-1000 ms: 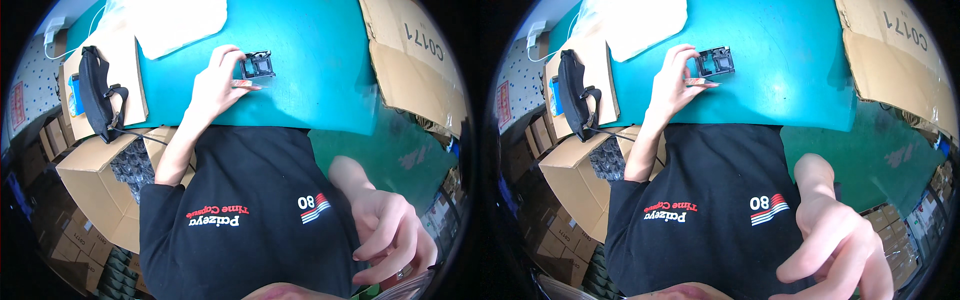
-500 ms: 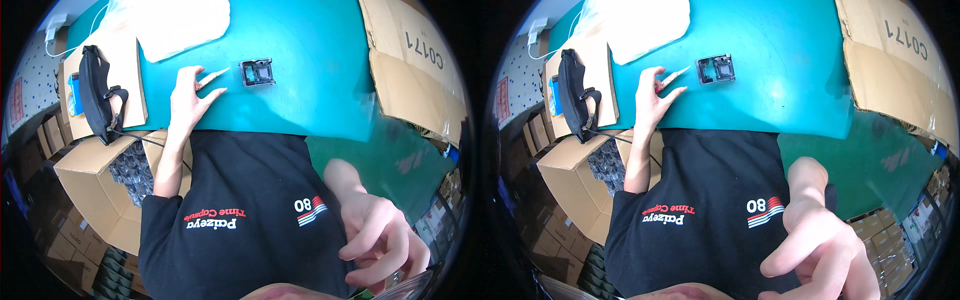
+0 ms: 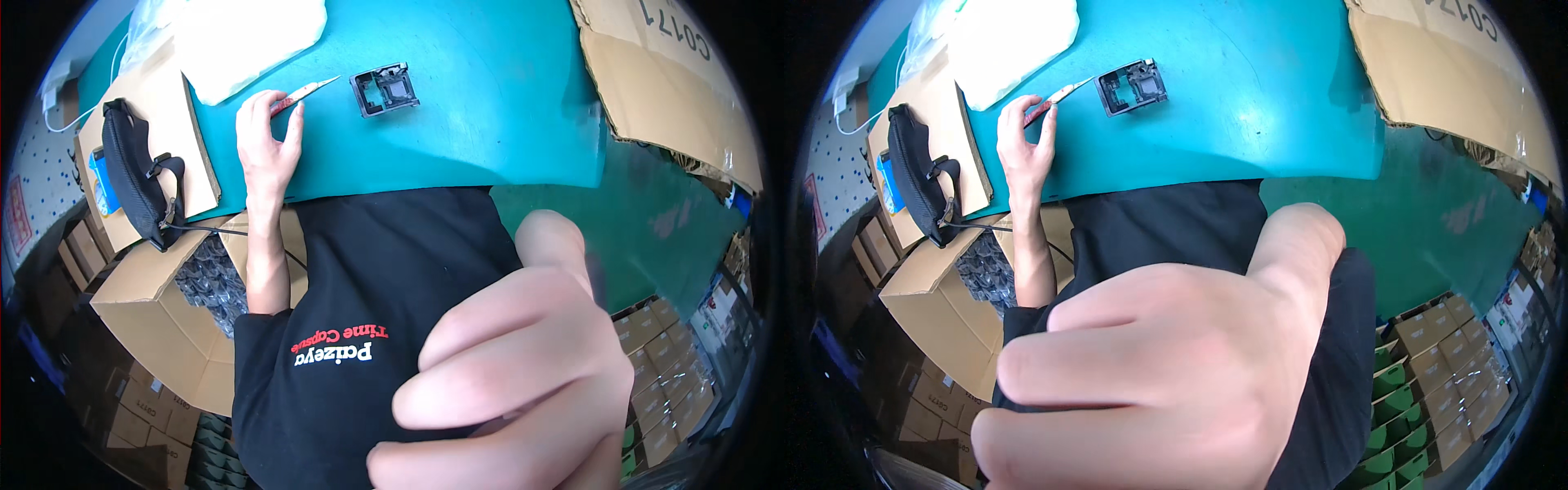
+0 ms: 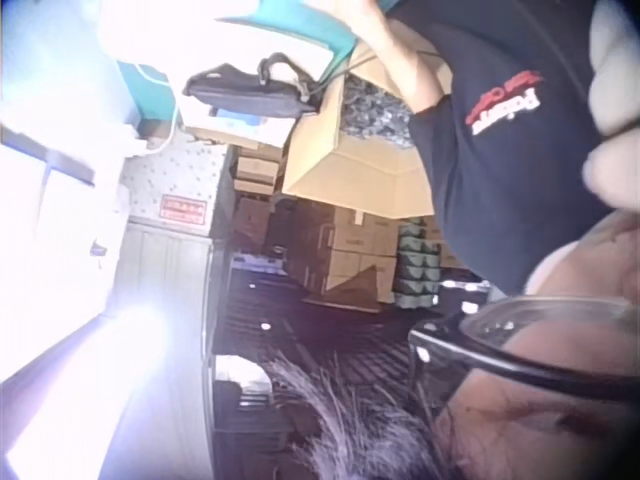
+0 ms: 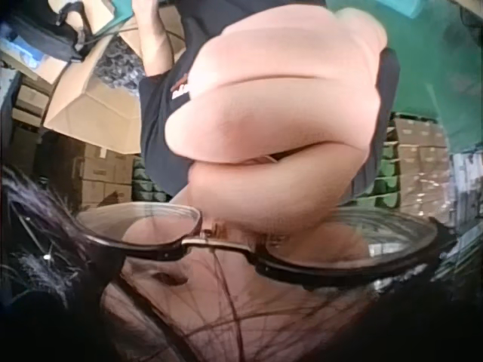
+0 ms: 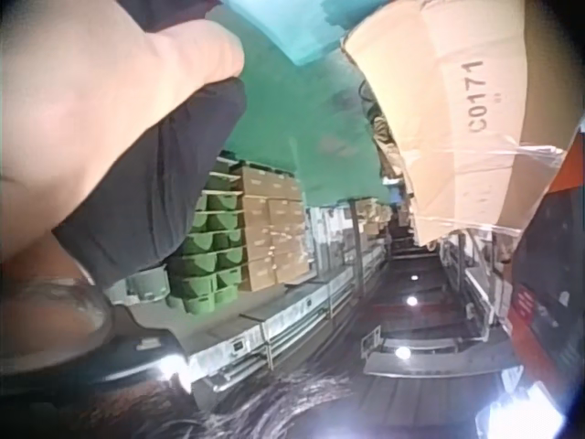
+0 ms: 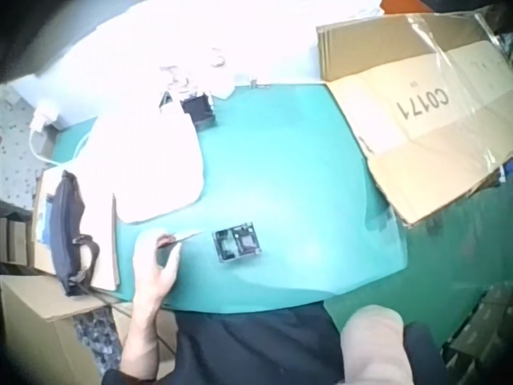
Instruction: The person unpacks small black plastic components from clear bags and places them into a cardboard box. They then use a small metal tool to scrape or clean the interior of the components, repeating this process for several units on a green workbench.
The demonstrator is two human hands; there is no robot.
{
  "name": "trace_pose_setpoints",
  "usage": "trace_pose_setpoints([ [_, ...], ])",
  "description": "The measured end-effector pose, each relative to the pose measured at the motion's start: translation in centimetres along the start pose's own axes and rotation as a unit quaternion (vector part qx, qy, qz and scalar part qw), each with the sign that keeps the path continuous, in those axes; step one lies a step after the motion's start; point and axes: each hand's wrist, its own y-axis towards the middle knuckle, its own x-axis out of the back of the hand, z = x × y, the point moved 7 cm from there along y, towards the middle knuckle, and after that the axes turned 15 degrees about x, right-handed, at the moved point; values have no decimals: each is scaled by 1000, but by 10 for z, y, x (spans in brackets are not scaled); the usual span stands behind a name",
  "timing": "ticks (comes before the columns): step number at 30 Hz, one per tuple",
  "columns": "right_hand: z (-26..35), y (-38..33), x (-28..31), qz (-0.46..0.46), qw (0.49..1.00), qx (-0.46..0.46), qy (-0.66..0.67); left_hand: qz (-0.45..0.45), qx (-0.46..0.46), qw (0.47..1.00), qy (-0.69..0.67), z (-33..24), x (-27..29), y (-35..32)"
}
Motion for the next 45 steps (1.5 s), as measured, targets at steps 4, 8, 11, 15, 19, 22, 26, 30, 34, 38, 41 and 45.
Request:
trace_pose_setpoints([
  [4,3,-8,-3,-16,1000,4,12,-2,-5,1000,15,0,1,1],
  [8,-2,-17,-3,-28,999,14,31,-7,8,1000,24,5,5,-1],
  [11,3,-12,-8,-29,999,18,28,-16,-6,1000,15,0,7,3],
  [15,2,-1,-16,-22,999,36,12,-21,-6,1000,20,-4,11,20],
  [19,-28,7,-9,-6,994,66,-83,-90,-45,994,51,5,3,56],
  [22,-83,0,11,51,977,56,-199,-186,-199,932,238,-3,-9,81],
  [26,-153,-40,37,-14,970,-50,-237,-60,-33,955,288,25,-43,113],
  [30,-175,-64,49,-46,957,-89,-273,-114,-53,954,271,35,-43,112],
  [34,-175,-74,59,-70,947,-114,-292,-153,-91,974,142,19,-24,105],
  [38,-177,-74,64,-81,951,-94,-284,-65,32,997,-7,4,-1,79],
  [41,-163,-49,56,-101,930,-1,-353,73,108,981,-147,-11,0,59],
  [45,-166,-10,39,-39,920,23,-390,237,67,913,-326,-52,8,40],
])
